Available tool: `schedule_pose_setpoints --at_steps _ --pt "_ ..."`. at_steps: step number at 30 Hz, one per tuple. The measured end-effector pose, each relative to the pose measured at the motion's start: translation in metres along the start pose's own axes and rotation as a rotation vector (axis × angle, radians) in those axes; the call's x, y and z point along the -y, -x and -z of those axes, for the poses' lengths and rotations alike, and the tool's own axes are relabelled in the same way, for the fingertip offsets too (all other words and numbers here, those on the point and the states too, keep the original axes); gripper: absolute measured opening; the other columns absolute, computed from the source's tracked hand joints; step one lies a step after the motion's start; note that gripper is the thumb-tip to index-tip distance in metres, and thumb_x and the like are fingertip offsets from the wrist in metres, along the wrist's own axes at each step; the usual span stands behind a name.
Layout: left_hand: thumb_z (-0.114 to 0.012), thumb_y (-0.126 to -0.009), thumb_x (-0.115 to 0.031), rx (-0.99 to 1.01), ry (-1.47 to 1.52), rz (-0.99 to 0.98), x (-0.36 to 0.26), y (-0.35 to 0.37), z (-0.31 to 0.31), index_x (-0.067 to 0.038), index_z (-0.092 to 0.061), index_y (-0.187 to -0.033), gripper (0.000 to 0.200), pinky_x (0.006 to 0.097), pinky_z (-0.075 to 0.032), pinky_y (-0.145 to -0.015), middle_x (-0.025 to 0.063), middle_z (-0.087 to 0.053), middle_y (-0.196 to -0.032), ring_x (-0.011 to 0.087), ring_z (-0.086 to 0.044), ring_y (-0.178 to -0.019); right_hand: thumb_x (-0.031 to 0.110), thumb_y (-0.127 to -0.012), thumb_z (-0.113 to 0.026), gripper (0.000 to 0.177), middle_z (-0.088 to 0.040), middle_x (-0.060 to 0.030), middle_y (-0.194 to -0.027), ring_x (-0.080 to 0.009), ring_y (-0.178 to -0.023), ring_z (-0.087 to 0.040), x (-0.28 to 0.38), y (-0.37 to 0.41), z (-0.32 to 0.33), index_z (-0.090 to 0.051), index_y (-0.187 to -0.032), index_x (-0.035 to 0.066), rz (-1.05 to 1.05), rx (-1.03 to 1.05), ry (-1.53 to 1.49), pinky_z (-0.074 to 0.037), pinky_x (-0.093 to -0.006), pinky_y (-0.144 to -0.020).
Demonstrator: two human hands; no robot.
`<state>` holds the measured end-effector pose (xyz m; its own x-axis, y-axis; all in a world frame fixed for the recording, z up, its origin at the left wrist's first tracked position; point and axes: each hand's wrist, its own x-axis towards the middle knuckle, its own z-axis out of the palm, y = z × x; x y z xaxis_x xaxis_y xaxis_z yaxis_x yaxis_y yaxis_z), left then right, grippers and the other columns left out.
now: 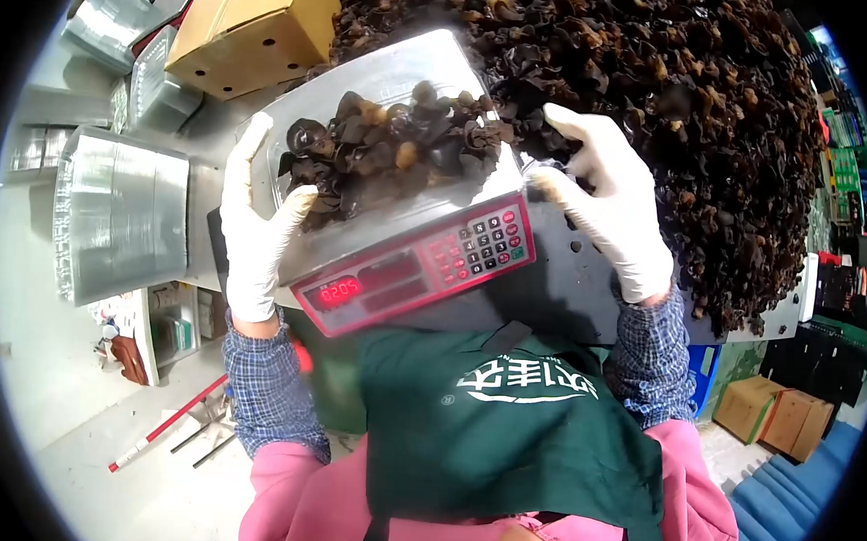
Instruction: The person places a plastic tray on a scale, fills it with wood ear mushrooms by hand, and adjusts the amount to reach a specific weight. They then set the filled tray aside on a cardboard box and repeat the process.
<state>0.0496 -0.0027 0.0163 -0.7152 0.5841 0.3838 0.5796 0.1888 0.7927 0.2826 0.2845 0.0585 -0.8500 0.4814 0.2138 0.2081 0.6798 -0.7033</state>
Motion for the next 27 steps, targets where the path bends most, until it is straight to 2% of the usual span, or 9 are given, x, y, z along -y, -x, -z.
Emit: schedule_pose_setpoints --at_steps 2,5,7,10,12,16,19,23,27 --pt "-0.089 -0.083 -0.032 0.016 -0.023 -0.039 -0.007 -0.005 -0.006 -0.004 -0.048 -0.153 0.086 0.0417 -0.037 -0.122 0.0128 -0.053 -0.155 0.0271 -0.050 -0.143 0.031 -0.084 -0.086 0.071 -0.064 -0.0103 -0.127 -0.0175 -0.080 -0.068 0.014 -0.017 -0.017 -0.057 -0.146 0.012 0.285 -0.057 0.235 -0.059 -0.0318 -0.075" --pt "-0.090 -0.081 -0.034 0.019 -0.057 -0.031 -0.019 -0.009 -0.009 -0.005 -0.048 -0.154 0.089 0.0426 -0.039 -0.120 0.0131 -0.053 -0.154 0.0276 -0.051 -0.142 0.027 -0.081 -0.083 0.056 -0.062 -0.0123 -0.113 -0.0271 -0.092 -0.070 0.011 -0.037 -0.043 -0.063 -0.128 0.004 0.293 0.074 0.326 -0.059 -0.0367 -0.078" --pt "-0.091 -0.079 -0.036 0.005 -0.109 -0.043 -0.020 -0.007 -0.001 -0.004 -0.049 -0.153 0.091 0.0426 -0.039 -0.120 0.0135 -0.053 -0.154 0.0277 -0.051 -0.142 0.013 -0.083 -0.077 0.031 -0.064 -0.0106 -0.103 -0.0264 -0.087 -0.070 -0.004 -0.040 -0.053 -0.067 -0.112 0.004 0.349 -0.022 0.193 -0.059 -0.0353 -0.074" --pt "-0.092 -0.078 -0.038 -0.040 -0.153 -0.020 -0.010 0.002 0.013 -0.004 -0.049 -0.153 0.093 0.0420 -0.039 -0.120 0.0141 -0.054 -0.153 0.0276 -0.052 -0.141 0.000 -0.085 -0.068 0.022 -0.066 -0.0087 -0.098 -0.0201 -0.082 -0.069 -0.005 -0.036 -0.047 -0.068 -0.107 0.004 0.270 -0.135 -0.129 -0.057 -0.0311 -0.070" --pt "-0.092 -0.077 -0.038 -0.080 -0.104 0.079 -0.010 0.009 0.021 -0.004 -0.050 -0.153 0.093 0.0420 -0.037 -0.120 0.0141 -0.055 -0.153 0.0275 -0.051 -0.141 -0.007 -0.087 -0.067 0.028 -0.068 -0.0013 -0.104 -0.0068 -0.083 -0.063 0.001 -0.025 -0.024 -0.071 -0.112 0.004 0.071 -0.117 -0.195 -0.051 -0.0212 -0.070" --pt "-0.083 -0.089 -0.028 -0.139 -0.184 0.018 0.005 0.014 0.038 -0.003 -0.054 -0.150 0.072 0.0431 -0.036 -0.121 0.0138 -0.056 -0.152 0.0274 -0.051 -0.141 -0.002 -0.087 -0.069 0.025 -0.068 -0.0031 -0.102 -0.0096 -0.078 -0.063 -0.027 0.006 0.002 -0.071 -0.111 0.005 -0.027 -0.013 -0.084 -0.051 -0.0237 -0.067" --pt "-0.073 -0.097 -0.010 -0.230 -0.101 0.137 -0.001 0.011 0.037 0.000 -0.059 -0.144 0.050 0.0359 -0.044 -0.114 0.0137 -0.064 -0.143 0.0229 -0.060 -0.131 -0.005 -0.085 -0.070 0.027 -0.066 -0.0055 -0.099 -0.0138 -0.073 -0.063 -0.060 0.033 0.002 -0.070 -0.110 0.004 -0.017 0.134 0.116 -0.052 -0.0257 -0.066" --pt "-0.072 -0.100 -0.014 -0.258 -0.066 0.190 -0.002 0.012 0.029 -0.005 -0.062 -0.143 0.045 0.0337 -0.046 -0.113 0.0100 -0.067 -0.140 0.0179 -0.061 -0.129 -0.001 -0.085 -0.075 0.034 -0.068 -0.0053 -0.103 -0.0125 -0.066 -0.060 -0.085 0.057 0.004 -0.070 -0.118 0.005 -0.096 0.335 0.244 -0.053 -0.0267 -0.066" --pt "-0.069 -0.103 -0.016 -0.228 -0.030 0.236 0.003 0.009 0.030 -0.007 -0.060 -0.145 0.045 0.0332 -0.045 -0.116 0.0086 -0.065 -0.142 0.0172 -0.060 -0.132 0.004 -0.084 -0.080 0.052 -0.072 -0.0046 -0.115 -0.0109 -0.064 -0.059 -0.080 0.056 0.007 -0.065 -0.134 0.010 -0.051 0.282 0.274 -0.054 -0.0258 -0.067"
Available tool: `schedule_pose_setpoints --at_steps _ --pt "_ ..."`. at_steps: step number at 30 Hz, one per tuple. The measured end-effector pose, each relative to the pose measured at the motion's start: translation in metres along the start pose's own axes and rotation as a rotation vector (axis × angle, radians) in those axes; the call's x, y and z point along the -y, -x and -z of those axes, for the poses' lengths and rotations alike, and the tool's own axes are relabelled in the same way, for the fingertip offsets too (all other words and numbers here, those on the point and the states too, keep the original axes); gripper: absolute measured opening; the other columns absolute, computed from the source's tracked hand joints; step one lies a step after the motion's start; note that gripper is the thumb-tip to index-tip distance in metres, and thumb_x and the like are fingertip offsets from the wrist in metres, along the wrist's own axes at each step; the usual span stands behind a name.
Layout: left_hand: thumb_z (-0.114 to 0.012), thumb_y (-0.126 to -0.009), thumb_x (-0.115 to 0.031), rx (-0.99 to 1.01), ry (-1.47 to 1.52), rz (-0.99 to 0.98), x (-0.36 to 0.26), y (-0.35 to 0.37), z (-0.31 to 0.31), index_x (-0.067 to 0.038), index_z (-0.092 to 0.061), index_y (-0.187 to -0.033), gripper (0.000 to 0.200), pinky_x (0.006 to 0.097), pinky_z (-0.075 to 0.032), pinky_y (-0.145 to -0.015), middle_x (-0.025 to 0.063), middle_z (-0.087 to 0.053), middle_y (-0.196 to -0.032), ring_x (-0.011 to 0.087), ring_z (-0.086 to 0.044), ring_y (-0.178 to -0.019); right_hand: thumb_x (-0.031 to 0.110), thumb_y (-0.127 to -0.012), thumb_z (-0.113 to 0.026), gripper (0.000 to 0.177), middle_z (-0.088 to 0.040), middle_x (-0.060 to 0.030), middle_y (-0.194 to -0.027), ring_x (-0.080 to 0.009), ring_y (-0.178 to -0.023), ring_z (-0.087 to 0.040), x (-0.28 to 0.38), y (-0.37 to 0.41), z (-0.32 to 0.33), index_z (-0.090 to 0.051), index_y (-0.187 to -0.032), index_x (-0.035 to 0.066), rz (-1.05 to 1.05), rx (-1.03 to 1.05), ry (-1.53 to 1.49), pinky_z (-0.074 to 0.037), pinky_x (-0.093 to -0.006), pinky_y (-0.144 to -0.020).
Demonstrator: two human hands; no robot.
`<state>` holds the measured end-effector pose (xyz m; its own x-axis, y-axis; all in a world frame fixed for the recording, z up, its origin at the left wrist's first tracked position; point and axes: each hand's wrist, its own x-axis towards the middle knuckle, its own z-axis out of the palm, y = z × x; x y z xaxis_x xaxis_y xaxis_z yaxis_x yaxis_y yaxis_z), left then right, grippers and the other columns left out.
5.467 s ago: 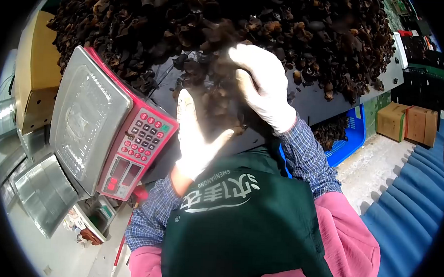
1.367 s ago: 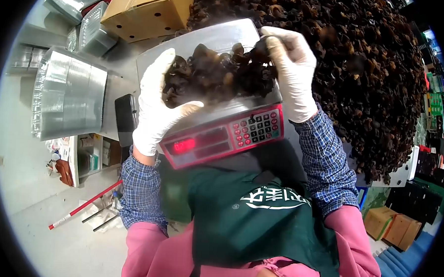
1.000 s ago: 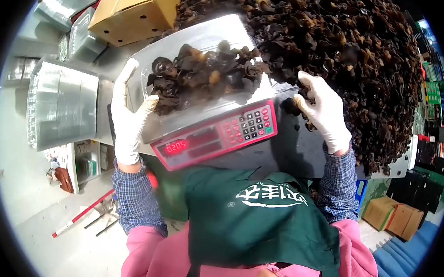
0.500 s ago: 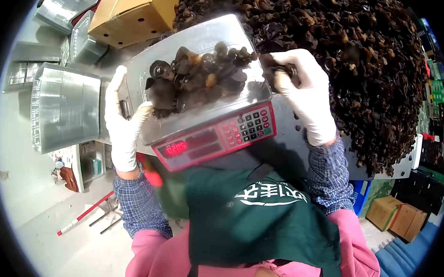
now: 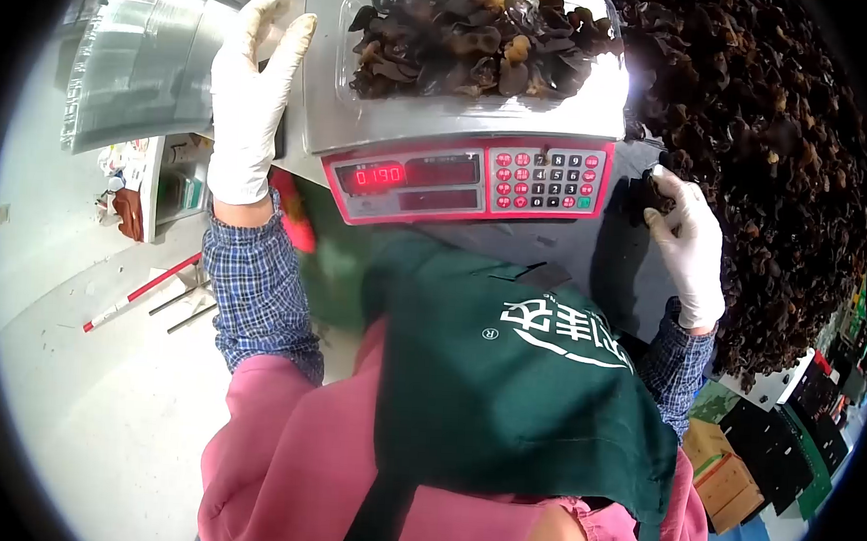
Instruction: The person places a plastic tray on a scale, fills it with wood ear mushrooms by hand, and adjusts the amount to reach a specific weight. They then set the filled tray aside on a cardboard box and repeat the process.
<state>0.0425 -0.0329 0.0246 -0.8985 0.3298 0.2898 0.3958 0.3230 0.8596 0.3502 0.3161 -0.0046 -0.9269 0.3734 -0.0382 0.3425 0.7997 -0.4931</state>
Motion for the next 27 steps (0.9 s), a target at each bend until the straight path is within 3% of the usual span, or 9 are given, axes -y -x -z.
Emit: schedule_pose_setpoints --at_steps 5,7,9,12,16,20,21,23,27 --pt "-0.070 -0.099 -0.009 0.017 -0.045 -0.029 -0.005 -0.004 0.005 -0.005 -0.066 -0.138 0.040 0.0320 -0.049 -0.107 0.0091 -0.072 -0.131 0.0161 -0.066 -0.121 0.004 -0.090 -0.079 0.044 -0.072 -0.0051 -0.112 -0.0080 -0.067 -0.059 0.014 -0.022 0.011 -0.068 -0.133 0.009 0.033 -0.180 -0.051 -0.057 -0.0241 -0.070" --pt "-0.068 -0.099 -0.007 0.030 -0.133 -0.105 -0.002 -0.009 0.004 -0.004 -0.065 -0.138 0.039 0.0323 -0.050 -0.107 0.0096 -0.071 -0.132 0.0169 -0.066 -0.122 0.003 -0.090 -0.078 0.043 -0.072 -0.0057 -0.113 -0.0084 -0.070 -0.061 0.022 -0.035 0.011 -0.069 -0.132 0.009 0.139 -0.260 -0.090 -0.057 -0.0243 -0.070" --pt "-0.065 -0.099 -0.005 0.075 -0.116 -0.041 -0.005 -0.011 -0.005 -0.003 -0.065 -0.138 0.039 0.0338 -0.048 -0.110 0.0114 -0.070 -0.134 0.0195 -0.065 -0.125 0.002 -0.090 -0.077 0.041 -0.073 -0.0059 -0.115 -0.0102 -0.072 -0.063 0.039 -0.052 0.015 -0.069 -0.130 0.010 0.197 -0.316 -0.091 -0.056 -0.0250 -0.068" --pt "-0.063 -0.101 -0.008 0.136 -0.133 -0.108 -0.013 -0.017 -0.021 -0.004 -0.066 -0.137 0.037 0.0355 -0.044 -0.114 0.0115 -0.069 -0.137 0.0220 -0.062 -0.131 0.003 -0.089 -0.078 0.043 -0.072 -0.0058 -0.114 -0.0123 -0.070 -0.062 0.061 -0.083 0.015 -0.070 -0.130 0.011 0.257 -0.354 -0.115 -0.055 -0.0252 -0.068" --pt "-0.062 -0.101 -0.009 0.167 -0.120 -0.191 -0.013 -0.030 -0.034 -0.004 -0.066 -0.137 0.036 0.0354 -0.045 -0.114 0.0122 -0.068 -0.139 0.0224 -0.062 -0.131 0.014 -0.089 -0.080 0.038 -0.067 -0.0044 -0.103 -0.0214 -0.087 -0.069 0.086 -0.118 0.011 -0.069 -0.125 0.013 0.354 -0.392 -0.006 -0.057 -0.0318 -0.077" --pt "-0.064 -0.101 -0.009 0.138 -0.135 -0.166 -0.002 -0.034 -0.020 -0.004 -0.065 -0.138 0.038 0.0341 -0.045 -0.113 0.0111 -0.069 -0.136 0.0205 -0.063 -0.129 0.016 -0.091 -0.078 0.038 -0.066 -0.0064 -0.105 -0.0228 -0.089 -0.070 0.089 -0.129 0.008 -0.068 -0.127 0.014 0.420 -0.392 0.005 -0.057 -0.0328 -0.076" --pt "-0.064 -0.101 -0.009 0.135 -0.152 -0.162 0.002 -0.034 -0.013 -0.004 -0.066 -0.138 0.038 0.0338 -0.045 -0.113 0.0106 -0.070 -0.135 0.0199 -0.063 -0.128 0.017 -0.091 -0.079 0.038 -0.067 -0.0051 -0.104 -0.0192 -0.084 -0.068 0.087 -0.131 0.008 -0.069 -0.128 0.014 0.439 -0.408 0.010 -0.057 -0.0309 -0.073" --pt "-0.067 -0.100 -0.010 0.122 -0.081 -0.085 0.005 -0.028 -0.007 -0.006 -0.067 -0.137 0.038 0.0326 -0.047 -0.110 0.0109 -0.071 -0.133 0.0193 -0.065 -0.124 0.009 -0.095 -0.075 0.039 -0.070 0.0023 -0.105 -0.0049 -0.066 -0.051 0.080 -0.130 0.010 -0.072 -0.133 0.017 0.359 -0.385 -0.051 -0.049 -0.0203 -0.064" --pt "-0.071 -0.097 -0.012 0.117 -0.282 -0.053 0.009 -0.011 0.008 -0.007 -0.068 -0.137 0.041 0.0328 -0.050 -0.105 0.0131 -0.071 -0.132 0.0203 -0.066 -0.122 0.009 -0.098 -0.073 0.033 -0.071 0.0037 -0.102 -0.0015 -0.068 -0.051 0.064 -0.120 0.017 -0.074 -0.130 0.014 0.238 -0.320 -0.176 -0.046 -0.0184 -0.061"
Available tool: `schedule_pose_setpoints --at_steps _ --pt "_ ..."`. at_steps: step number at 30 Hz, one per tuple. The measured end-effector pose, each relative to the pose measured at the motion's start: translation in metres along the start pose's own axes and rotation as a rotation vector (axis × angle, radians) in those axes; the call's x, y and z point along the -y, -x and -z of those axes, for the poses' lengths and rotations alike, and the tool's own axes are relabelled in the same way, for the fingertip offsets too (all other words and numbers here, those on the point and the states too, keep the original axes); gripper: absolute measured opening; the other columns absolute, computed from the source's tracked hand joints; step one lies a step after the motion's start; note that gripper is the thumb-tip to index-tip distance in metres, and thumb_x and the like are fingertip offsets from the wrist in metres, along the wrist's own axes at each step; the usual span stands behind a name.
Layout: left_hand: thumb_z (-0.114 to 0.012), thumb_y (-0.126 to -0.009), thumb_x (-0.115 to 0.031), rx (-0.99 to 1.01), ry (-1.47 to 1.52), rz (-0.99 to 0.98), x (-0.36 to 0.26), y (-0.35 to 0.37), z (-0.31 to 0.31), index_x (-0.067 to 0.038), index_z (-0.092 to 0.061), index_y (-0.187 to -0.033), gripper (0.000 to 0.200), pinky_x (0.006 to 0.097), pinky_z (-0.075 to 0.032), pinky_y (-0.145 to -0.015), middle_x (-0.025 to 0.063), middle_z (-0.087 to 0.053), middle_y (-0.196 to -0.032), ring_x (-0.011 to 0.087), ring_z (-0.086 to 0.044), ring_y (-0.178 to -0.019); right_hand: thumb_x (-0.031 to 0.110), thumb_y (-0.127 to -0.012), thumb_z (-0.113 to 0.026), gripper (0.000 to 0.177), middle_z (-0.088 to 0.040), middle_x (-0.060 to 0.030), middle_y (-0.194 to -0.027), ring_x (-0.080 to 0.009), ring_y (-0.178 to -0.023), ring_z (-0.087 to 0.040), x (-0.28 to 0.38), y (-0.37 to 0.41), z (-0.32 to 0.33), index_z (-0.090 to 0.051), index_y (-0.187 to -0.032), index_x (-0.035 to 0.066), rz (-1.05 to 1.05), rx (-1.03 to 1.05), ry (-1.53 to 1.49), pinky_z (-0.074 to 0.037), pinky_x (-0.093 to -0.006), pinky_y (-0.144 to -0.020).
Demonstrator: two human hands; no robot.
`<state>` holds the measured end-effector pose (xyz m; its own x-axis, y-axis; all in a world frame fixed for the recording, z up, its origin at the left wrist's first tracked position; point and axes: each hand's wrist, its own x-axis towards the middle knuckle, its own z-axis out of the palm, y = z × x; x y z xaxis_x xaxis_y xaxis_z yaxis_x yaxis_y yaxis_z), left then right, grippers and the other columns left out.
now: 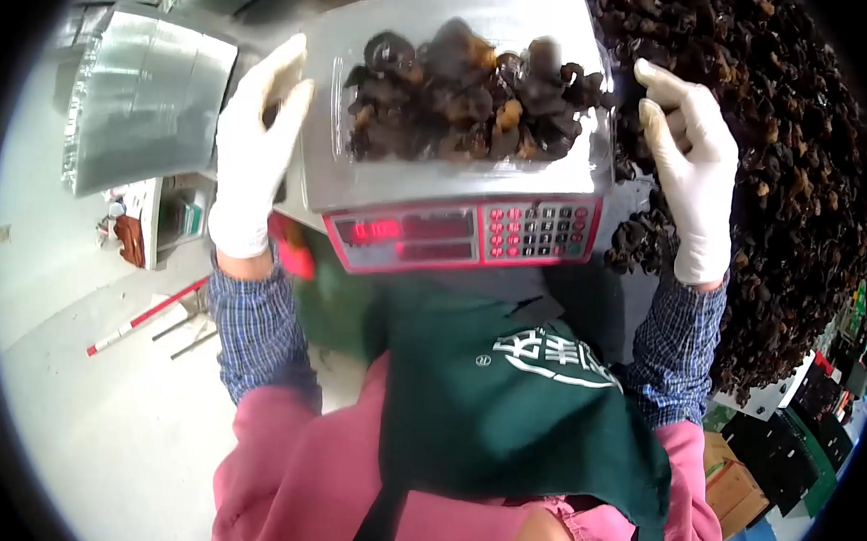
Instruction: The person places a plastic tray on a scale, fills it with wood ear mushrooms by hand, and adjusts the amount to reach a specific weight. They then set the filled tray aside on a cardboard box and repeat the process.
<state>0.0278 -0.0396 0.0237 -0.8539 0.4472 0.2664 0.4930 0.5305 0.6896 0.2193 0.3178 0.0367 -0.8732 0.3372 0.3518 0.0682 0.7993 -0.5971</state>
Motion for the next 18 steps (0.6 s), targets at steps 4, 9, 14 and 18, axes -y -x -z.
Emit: schedule_pose_setpoints --at_steps 4,9,14,18 --pt "-0.071 -0.094 -0.003 0.041 0.030 0.142 -0.003 0.019 0.008 -0.010 -0.066 -0.140 0.047 0.0294 -0.053 -0.095 0.0062 -0.071 -0.122 0.0134 -0.065 -0.103 0.002 -0.097 -0.069 0.037 -0.069 -0.0009 -0.114 -0.0034 -0.074 -0.054 0.015 0.005 -0.001 -0.072 -0.132 0.013 -0.116 0.056 -0.032 -0.051 -0.0196 -0.069" --pt "-0.070 -0.092 0.003 0.078 0.017 0.120 -0.021 0.022 0.000 -0.009 -0.065 -0.141 0.050 0.0310 -0.052 -0.099 0.0076 -0.068 -0.129 0.0156 -0.064 -0.106 -0.009 -0.084 -0.065 0.035 -0.068 -0.0202 -0.133 -0.0355 -0.112 -0.070 0.018 -0.001 -0.021 -0.076 -0.112 0.008 0.236 0.113 -0.055 -0.057 -0.0385 -0.093" --pt "-0.069 -0.092 0.003 0.085 0.066 0.106 -0.029 0.021 -0.006 -0.006 -0.064 -0.140 0.049 0.0334 -0.050 -0.106 0.0101 -0.066 -0.136 0.0206 -0.063 -0.123 -0.002 -0.082 -0.073 0.027 -0.072 -0.0133 -0.129 -0.0301 -0.118 -0.064 0.023 0.006 -0.017 -0.080 -0.101 0.015 0.247 0.094 0.064 -0.051 -0.0396 -0.101" --pt "-0.067 -0.091 0.006 0.066 0.092 0.065 -0.023 0.025 -0.004 -0.006 -0.065 -0.139 0.050 0.0318 -0.050 -0.104 0.0085 -0.065 -0.138 0.0182 -0.064 -0.117 -0.004 -0.082 -0.072 0.026 -0.073 -0.0099 -0.126 -0.0277 -0.119 -0.063 0.020 0.011 -0.003 -0.080 -0.100 0.013 0.159 0.035 -0.062 -0.051 -0.0390 -0.103"
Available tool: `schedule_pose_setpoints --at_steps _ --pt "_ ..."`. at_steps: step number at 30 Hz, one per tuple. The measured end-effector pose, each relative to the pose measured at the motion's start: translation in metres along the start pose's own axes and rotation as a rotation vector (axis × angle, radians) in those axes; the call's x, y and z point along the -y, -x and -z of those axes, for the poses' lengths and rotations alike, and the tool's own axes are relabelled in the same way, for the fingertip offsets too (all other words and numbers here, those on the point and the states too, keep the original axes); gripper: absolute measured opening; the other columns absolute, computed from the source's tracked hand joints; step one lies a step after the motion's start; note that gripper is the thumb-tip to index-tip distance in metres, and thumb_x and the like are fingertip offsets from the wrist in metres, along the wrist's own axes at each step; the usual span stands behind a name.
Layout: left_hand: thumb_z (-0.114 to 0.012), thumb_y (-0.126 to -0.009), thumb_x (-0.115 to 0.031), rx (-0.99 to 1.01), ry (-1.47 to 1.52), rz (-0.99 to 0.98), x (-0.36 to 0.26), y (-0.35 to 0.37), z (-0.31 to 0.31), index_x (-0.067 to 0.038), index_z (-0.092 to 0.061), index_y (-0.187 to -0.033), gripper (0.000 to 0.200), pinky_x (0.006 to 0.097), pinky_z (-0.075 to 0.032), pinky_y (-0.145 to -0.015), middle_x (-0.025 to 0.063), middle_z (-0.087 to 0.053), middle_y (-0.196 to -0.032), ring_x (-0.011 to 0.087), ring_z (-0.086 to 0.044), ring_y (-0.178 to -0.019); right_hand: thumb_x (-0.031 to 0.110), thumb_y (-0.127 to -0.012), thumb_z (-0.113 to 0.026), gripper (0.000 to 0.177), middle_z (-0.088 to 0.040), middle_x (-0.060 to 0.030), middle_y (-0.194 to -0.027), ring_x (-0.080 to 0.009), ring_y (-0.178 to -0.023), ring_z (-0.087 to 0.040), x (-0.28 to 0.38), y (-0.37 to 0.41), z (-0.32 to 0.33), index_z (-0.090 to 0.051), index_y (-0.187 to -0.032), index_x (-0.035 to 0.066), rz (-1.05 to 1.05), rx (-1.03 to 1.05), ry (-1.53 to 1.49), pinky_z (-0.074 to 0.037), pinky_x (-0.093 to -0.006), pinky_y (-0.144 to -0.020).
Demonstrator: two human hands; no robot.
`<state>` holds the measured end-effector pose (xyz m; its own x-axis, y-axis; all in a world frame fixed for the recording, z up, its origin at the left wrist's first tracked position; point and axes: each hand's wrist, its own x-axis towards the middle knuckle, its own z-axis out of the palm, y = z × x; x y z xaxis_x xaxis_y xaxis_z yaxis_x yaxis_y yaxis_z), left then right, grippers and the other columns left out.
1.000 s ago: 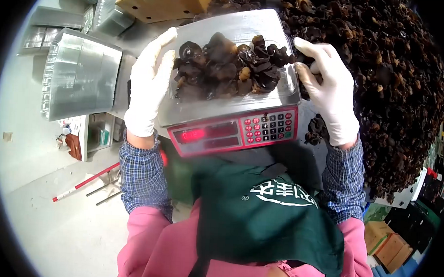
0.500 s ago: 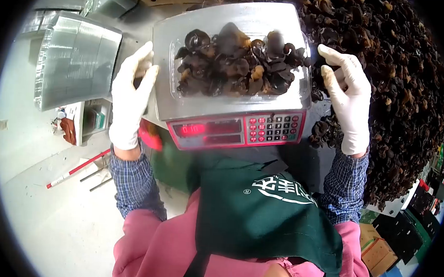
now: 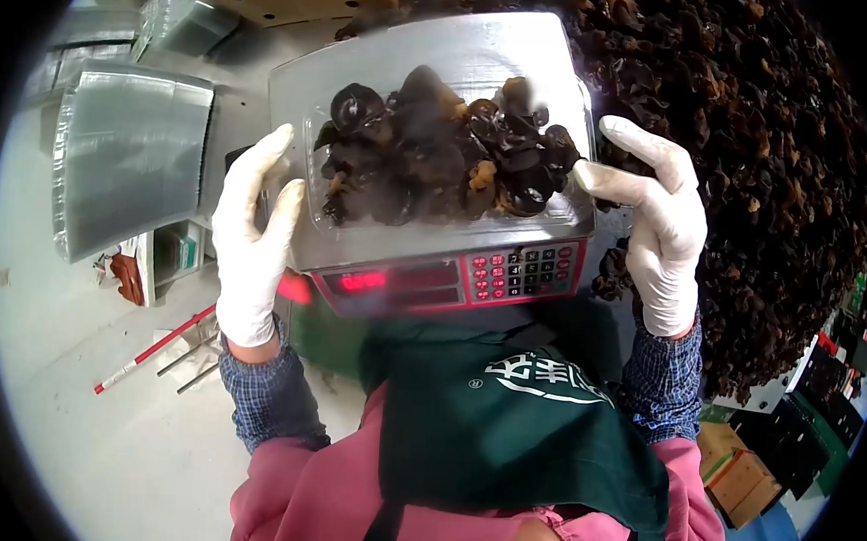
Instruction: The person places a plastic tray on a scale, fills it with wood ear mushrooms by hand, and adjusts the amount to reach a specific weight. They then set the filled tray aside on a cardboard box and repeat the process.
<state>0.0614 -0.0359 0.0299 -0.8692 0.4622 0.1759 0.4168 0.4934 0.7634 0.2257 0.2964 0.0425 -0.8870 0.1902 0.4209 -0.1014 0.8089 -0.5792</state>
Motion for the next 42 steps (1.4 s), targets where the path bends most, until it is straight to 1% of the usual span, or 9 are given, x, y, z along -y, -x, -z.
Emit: schedule_pose_setpoints --at_steps 4,6,9,17,24,26,33,38,42 --pt "-0.064 -0.100 0.000 -0.010 0.059 0.220 -0.005 0.016 0.002 -0.004 -0.063 -0.142 0.042 0.0235 -0.051 -0.091 0.0053 -0.069 -0.131 0.0079 -0.062 -0.101 -0.015 -0.089 -0.058 0.038 -0.074 -0.0106 -0.117 -0.0189 -0.107 -0.072 -0.016 0.012 0.002 -0.074 -0.118 0.002 -0.198 -0.135 -0.199 -0.057 -0.0282 -0.093" --pt "-0.065 -0.103 -0.006 0.004 0.166 0.334 -0.007 0.020 0.001 -0.004 -0.063 -0.142 0.039 0.0176 -0.048 -0.070 0.0030 -0.074 -0.105 0.0031 -0.058 -0.076 0.002 -0.100 -0.064 0.025 -0.076 -0.0040 -0.100 -0.0055 -0.088 -0.068 -0.004 0.014 0.005 -0.073 -0.123 0.003 -0.574 -0.075 -0.286 -0.054 -0.0217 -0.078" --pt "-0.065 -0.103 -0.007 0.103 0.271 0.505 -0.016 0.021 -0.005 -0.003 -0.065 -0.136 0.034 0.0178 -0.041 -0.055 0.0018 -0.071 -0.082 0.0026 -0.052 -0.059 0.012 -0.099 -0.071 0.022 -0.072 0.0003 -0.079 -0.0016 -0.068 -0.060 0.002 0.013 0.006 -0.073 -0.118 0.000 -0.790 0.159 -0.404 -0.049 -0.0183 -0.064" --pt "-0.064 -0.101 -0.005 0.044 0.418 0.508 -0.016 0.013 -0.013 -0.003 -0.064 -0.126 0.025 0.0165 -0.036 -0.051 0.0017 -0.070 -0.080 0.0017 -0.051 -0.056 0.012 -0.099 -0.071 0.012 -0.066 0.0032 -0.072 0.0016 -0.059 -0.049 0.012 0.007 -0.012 -0.066 -0.096 0.002 -0.771 0.077 -0.494 -0.039 -0.0174 -0.054" --pt "-0.065 -0.101 -0.009 -0.115 0.515 0.392 -0.007 -0.049 0.026 -0.002 -0.064 -0.125 0.025 0.0148 -0.033 -0.047 0.0004 -0.069 -0.076 0.0010 -0.051 -0.054 0.014 -0.102 -0.064 0.008 -0.069 -0.0030 -0.083 -0.0046 -0.061 -0.057 0.022 -0.081 -0.017 -0.062 -0.102 0.006 -0.761 0.136 -0.767 -0.044 -0.0192 -0.054" --pt "-0.065 -0.102 -0.012 -0.145 0.435 0.289 0.001 -0.076 0.037 -0.002 -0.066 -0.125 0.025 0.0146 -0.034 -0.047 0.0005 -0.067 -0.077 0.0009 -0.051 -0.054 0.017 -0.105 -0.062 0.010 -0.066 -0.0007 -0.077 -0.0050 -0.058 -0.055 0.008 -0.111 -0.042 -0.062 -0.101 0.008 -0.629 0.072 -0.847 -0.039 -0.0196 -0.051" --pt "-0.061 -0.107 -0.020 -0.181 0.538 0.191 0.061 -0.174 0.048 -0.001 -0.064 -0.128 0.029 0.0178 -0.041 -0.053 0.0017 -0.070 -0.085 0.0031 -0.055 -0.062 0.015 -0.102 -0.061 0.011 -0.070 -0.0058 -0.087 -0.0112 -0.069 -0.066 -0.026 -0.219 -0.101 -0.062 -0.100 0.004 -0.514 0.049 -0.962 -0.056 -0.0253 -0.061" --pt "-0.062 -0.106 -0.020 -0.146 0.436 0.174 0.038 -0.159 0.063 0.002 -0.058 -0.138 0.040 0.0212 -0.049 -0.065 0.0076 -0.075 -0.099 0.0081 -0.063 -0.074 0.016 -0.099 -0.062 0.016 -0.072 -0.0094 -0.087 -0.0173 -0.072 -0.071 -0.044 -0.288 -0.130 -0.068 -0.098 0.000 -0.454 -0.001 -1.043 -0.059 -0.0309 -0.060" --pt "-0.075 -0.089 -0.002 -0.441 -0.428 -0.139 0.007 -0.103 0.114 -0.003 -0.064 -0.137 0.050 0.0332 -0.054 -0.099 0.0107 -0.071 -0.126 0.0217 -0.068 -0.111 0.015 -0.102 -0.060 0.022 -0.074 -0.0156 -0.093 -0.0243 -0.077 -0.074 -0.075 -0.353 -0.154 -0.070 -0.102 -0.004 -0.546 -0.037 -1.193 -0.062 -0.0336 -0.066"
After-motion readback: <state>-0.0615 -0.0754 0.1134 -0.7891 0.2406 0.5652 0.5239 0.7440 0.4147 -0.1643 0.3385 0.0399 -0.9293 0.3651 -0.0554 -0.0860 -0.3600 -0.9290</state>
